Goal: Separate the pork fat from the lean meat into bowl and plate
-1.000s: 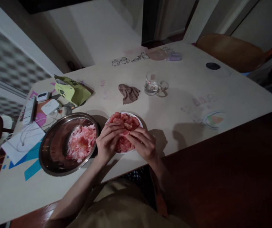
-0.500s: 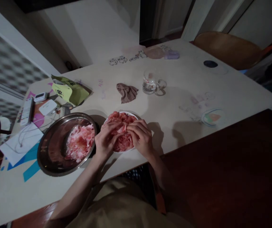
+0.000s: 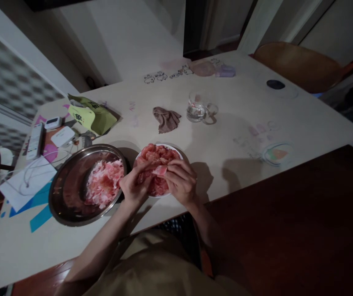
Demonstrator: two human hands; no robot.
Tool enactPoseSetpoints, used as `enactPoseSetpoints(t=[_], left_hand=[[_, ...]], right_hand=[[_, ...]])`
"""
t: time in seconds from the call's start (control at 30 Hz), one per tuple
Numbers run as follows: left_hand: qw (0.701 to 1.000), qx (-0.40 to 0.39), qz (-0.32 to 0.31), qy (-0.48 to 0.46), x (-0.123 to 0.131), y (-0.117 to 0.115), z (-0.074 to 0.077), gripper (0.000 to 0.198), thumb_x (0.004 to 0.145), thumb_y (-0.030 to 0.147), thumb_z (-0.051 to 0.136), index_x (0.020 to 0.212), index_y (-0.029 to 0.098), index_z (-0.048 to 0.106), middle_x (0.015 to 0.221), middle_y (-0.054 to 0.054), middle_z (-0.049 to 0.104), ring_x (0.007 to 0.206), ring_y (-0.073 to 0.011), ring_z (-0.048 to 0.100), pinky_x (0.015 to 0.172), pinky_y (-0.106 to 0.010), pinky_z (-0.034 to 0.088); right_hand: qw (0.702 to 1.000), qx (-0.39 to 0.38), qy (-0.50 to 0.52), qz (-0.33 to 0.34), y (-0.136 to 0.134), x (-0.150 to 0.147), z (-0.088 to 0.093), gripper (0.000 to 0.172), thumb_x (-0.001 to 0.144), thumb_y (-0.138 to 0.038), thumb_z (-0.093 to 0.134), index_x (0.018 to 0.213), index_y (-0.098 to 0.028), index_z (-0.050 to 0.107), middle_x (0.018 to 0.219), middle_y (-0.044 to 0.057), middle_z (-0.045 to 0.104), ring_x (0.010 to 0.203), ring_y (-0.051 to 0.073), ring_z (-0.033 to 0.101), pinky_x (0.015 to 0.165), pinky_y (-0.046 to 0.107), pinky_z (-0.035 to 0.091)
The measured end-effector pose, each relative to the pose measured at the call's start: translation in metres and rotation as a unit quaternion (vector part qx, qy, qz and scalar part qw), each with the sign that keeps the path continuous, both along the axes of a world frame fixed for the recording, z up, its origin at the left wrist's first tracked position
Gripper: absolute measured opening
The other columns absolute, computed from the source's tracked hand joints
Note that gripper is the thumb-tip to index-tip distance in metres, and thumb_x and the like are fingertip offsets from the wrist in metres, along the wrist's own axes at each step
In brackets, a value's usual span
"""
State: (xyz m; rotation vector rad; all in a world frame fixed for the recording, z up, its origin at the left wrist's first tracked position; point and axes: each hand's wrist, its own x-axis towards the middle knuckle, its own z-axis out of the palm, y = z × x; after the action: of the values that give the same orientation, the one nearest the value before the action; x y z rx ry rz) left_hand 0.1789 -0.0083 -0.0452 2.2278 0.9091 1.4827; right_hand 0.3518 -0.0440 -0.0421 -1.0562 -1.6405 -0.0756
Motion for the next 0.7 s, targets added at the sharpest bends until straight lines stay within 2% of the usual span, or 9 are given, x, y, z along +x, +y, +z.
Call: enactPoseSetpoints(t=[0.23,0.4,0.53,0.7], left_hand=[[0.999,-0.017,0.026,0.008,-0.001,0.001,0.0,0.029,0.089,0.013,0.069,0.117,0.021,0.07,0.103,-0.003,0.081,0.089,-0.0156,0.078,0.082,-0.022,0.062],[0.999,-0.029,0.028,0.006,0.001,0.0,0.001,0.023,0.09,0.014,0.067,0.112,0.02,0.07,0.101,-0.003,0.08,0.089,-0.0156,0.078,0.083,-0.022,0.061],[1.0,-0.014,0.014,0.017,0.0,0.001,-0.001,0.02,0.092,0.014,0.066,0.11,0.021,0.071,0.099,-0.002,0.08,0.089,-0.0148,0.077,0.083,-0.021,0.061],[1.0,0.016,0.011,0.004,0.0,0.001,-0.004,0.02,0.092,0.011,0.066,0.108,0.021,0.071,0.096,-0.001,0.08,0.082,-0.0135,0.078,0.078,-0.02,0.062]], right_hand=[[0.996,-0.081,0.025,0.018,0.001,0.003,0.01,0.018,0.089,-0.014,0.07,0.082,-0.029,0.077,0.092,-0.001,0.078,0.095,0.02,0.065,0.084,0.041,0.057],[0.994,-0.09,0.063,0.016,0.001,0.004,0.012,0.016,0.089,-0.018,0.071,0.075,-0.026,0.074,0.085,0.001,0.075,0.09,0.02,0.065,0.082,0.041,0.056],[0.988,-0.1,0.117,0.024,0.001,0.001,0.009,0.011,0.089,-0.02,0.072,0.079,-0.026,0.074,0.081,0.001,0.072,0.085,0.018,0.065,0.082,0.04,0.056],[0.974,-0.105,0.198,-0.017,0.001,-0.009,0.005,0.013,0.089,-0.021,0.071,0.076,-0.024,0.071,0.078,0.0,0.069,0.08,0.017,0.065,0.078,0.036,0.057]])
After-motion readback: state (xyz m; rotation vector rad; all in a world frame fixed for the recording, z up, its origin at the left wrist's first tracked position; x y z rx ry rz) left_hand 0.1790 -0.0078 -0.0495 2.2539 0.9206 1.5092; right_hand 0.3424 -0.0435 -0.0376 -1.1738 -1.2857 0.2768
